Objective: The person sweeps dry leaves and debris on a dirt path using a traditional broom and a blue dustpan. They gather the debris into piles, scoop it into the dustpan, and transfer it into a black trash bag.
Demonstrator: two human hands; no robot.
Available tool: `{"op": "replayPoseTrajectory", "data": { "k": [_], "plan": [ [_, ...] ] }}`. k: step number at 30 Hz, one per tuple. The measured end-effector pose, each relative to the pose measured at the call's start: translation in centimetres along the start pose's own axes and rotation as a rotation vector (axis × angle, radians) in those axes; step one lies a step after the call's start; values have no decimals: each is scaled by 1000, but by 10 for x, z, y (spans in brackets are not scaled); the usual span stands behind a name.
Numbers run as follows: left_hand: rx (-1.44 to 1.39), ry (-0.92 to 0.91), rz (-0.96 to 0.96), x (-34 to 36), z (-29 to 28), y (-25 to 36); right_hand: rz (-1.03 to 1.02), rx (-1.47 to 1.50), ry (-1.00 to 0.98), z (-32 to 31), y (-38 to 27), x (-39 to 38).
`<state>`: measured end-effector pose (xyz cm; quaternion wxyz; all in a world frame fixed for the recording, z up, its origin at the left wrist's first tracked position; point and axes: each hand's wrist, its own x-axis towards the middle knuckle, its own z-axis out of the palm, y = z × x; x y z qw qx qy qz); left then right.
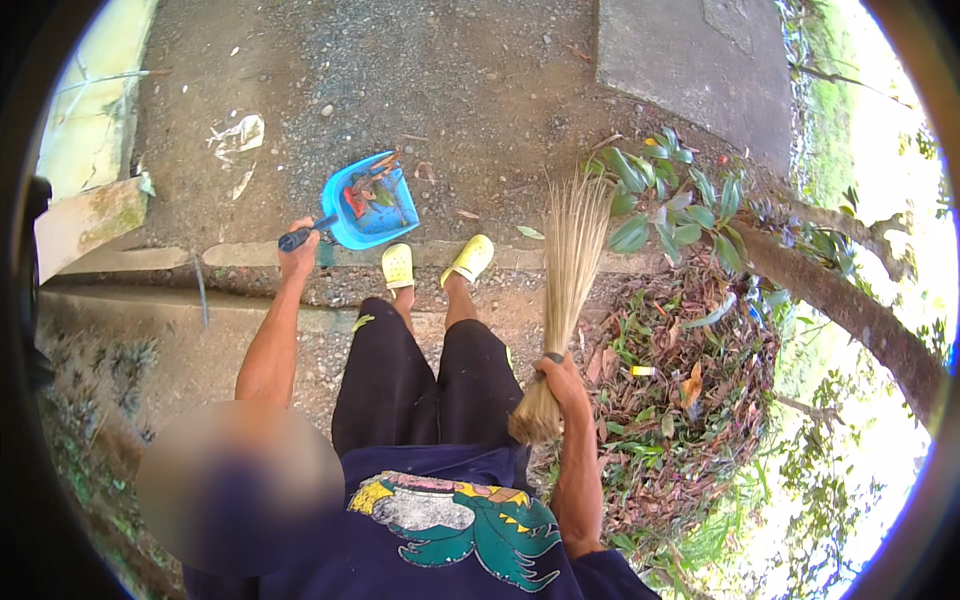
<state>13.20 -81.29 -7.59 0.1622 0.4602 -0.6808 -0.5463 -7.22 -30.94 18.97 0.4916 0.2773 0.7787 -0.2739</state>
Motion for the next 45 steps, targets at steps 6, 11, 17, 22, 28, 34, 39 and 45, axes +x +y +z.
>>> {"op": "replayPoseTrajectory", "data": {
  "k": [6, 11, 17, 22, 28, 34, 39, 45],
  "plan": [
    [-201, -77, 74, 1, -21, -26, -103, -101, -215, 68, 9, 26],
    [-210, -97, 113, -16, -31, -21, -36, 16, -213, 49, 14, -56],
    [-13, -84, 113, -13, -24, -1, -103, 46, -73, 81, 2, -3],
    [48, -53, 80, -10, -28, -26, -264, -486, -133, 172, -31, 13],
    [-28, -90, -82, -5, -29, -2, -303, -634, -333, 118, -20, -49],
    [26, -61, -71, -1, -34, 56, -349, -315, -247, 12, -28, -123],
    [-147, -39, -158, 19, -25, 93, -428, 140, -96, -38, -46, -152],
    [-320, -69, -328, 14, 41, 218, -428, 473, 15, -88, -73, -98]
  ]
}}
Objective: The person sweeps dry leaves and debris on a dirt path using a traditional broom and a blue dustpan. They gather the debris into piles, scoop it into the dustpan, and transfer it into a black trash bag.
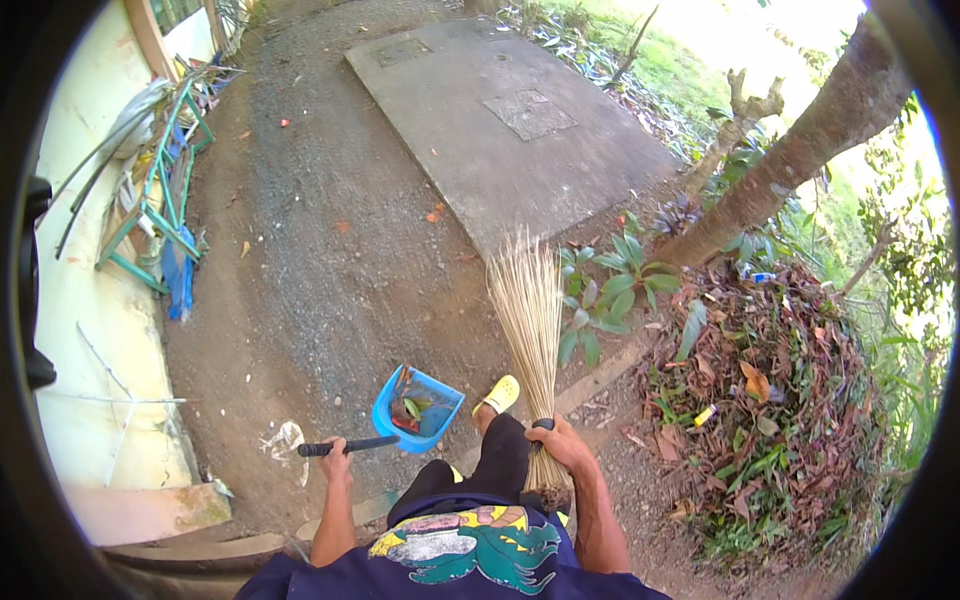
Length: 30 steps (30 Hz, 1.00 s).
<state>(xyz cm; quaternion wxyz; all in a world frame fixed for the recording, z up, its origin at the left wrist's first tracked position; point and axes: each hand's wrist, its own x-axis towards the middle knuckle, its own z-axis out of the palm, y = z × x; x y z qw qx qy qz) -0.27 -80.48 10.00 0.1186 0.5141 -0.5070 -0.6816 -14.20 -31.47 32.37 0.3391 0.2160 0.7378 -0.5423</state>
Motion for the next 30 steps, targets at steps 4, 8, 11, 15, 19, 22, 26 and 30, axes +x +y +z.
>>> {"op": "replayPoseTrajectory", "data": {
  "k": [4, 8, 11, 15, 19, 22, 26, 30],
  "plan": [
    [-70, 65, 41, 16, 58, 54, -41, 70, -28, -8, -64, 47],
    [-108, 90, 128, 15, 158, 111, 14, 148, -120, -51, -102, 99],
    [-81, 80, 183, 17, 231, 148, -52, 146, -176, -86, -123, 131],
    [-96, 12, 275, 31, 335, 196, -71, 142, -158, -126, -123, 191],
    [-41, -7, 276, 57, 423, 233, 2, 244, -116, -141, -183, 210],
    [15, -54, 225, 77, 504, 270, -18, 205, -70, -153, -198, 256],
    [123, -159, 246, 160, 607, 276, 82, 155, -56, -170, -249, 306],
    [468, -262, 302, 195, 764, 303, 29, 169, 40, -207, -299, 349]
  ]
}}
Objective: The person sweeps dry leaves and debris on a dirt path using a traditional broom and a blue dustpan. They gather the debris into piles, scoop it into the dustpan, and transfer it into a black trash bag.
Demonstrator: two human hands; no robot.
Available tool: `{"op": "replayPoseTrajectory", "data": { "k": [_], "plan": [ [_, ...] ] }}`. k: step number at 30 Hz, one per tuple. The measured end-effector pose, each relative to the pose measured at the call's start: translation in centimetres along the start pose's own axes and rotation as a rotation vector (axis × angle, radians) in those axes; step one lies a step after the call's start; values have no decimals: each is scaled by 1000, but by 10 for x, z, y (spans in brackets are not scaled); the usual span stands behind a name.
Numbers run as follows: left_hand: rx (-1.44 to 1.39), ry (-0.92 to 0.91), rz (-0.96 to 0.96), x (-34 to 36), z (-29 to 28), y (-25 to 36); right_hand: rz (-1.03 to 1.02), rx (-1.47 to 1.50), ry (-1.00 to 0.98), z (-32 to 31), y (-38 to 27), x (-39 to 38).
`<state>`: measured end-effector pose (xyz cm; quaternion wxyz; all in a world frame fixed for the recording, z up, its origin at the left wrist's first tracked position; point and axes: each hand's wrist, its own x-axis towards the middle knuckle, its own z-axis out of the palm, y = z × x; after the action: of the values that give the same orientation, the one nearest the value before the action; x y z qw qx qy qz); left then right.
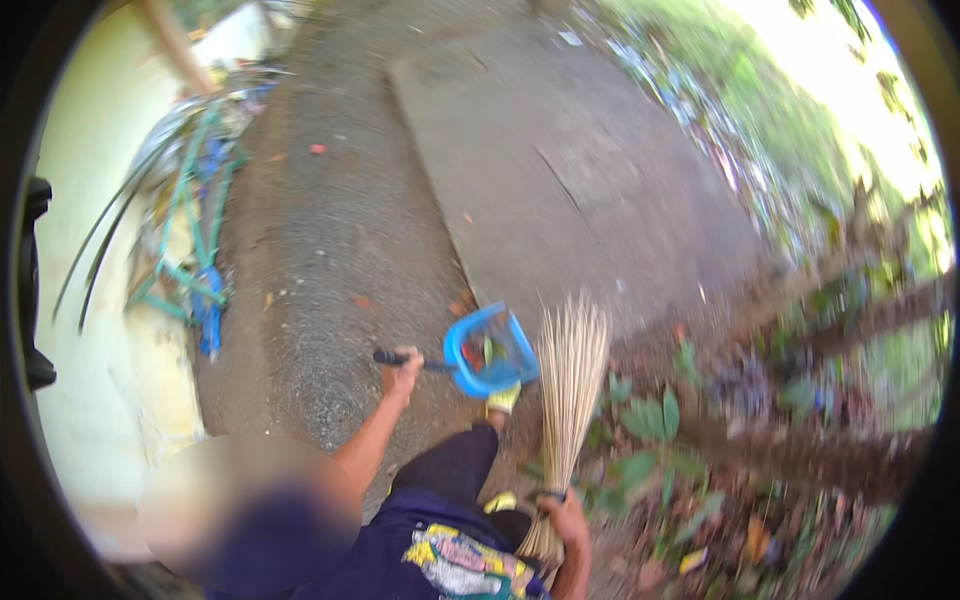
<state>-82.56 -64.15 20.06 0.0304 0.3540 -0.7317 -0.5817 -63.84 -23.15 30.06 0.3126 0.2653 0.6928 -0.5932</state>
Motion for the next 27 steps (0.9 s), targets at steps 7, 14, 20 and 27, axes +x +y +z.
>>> {"op": "replayPoseTrajectory", "data": {
  "k": [7, 14, 20, 27],
  "plan": [
    [94, -155, 205, 138, 138, -14, 203, 171, 253, -67, -71, 86],
    [112, -390, 300, 193, 243, 21, 248, 181, 368, -124, -51, 214],
    [265, -445, 372, 192, 293, 24, 191, 63, 78, -70, -36, 264],
    [279, -391, 428, 213, 278, 5, 356, 226, 92, -111, -150, 137]
  ]
}}
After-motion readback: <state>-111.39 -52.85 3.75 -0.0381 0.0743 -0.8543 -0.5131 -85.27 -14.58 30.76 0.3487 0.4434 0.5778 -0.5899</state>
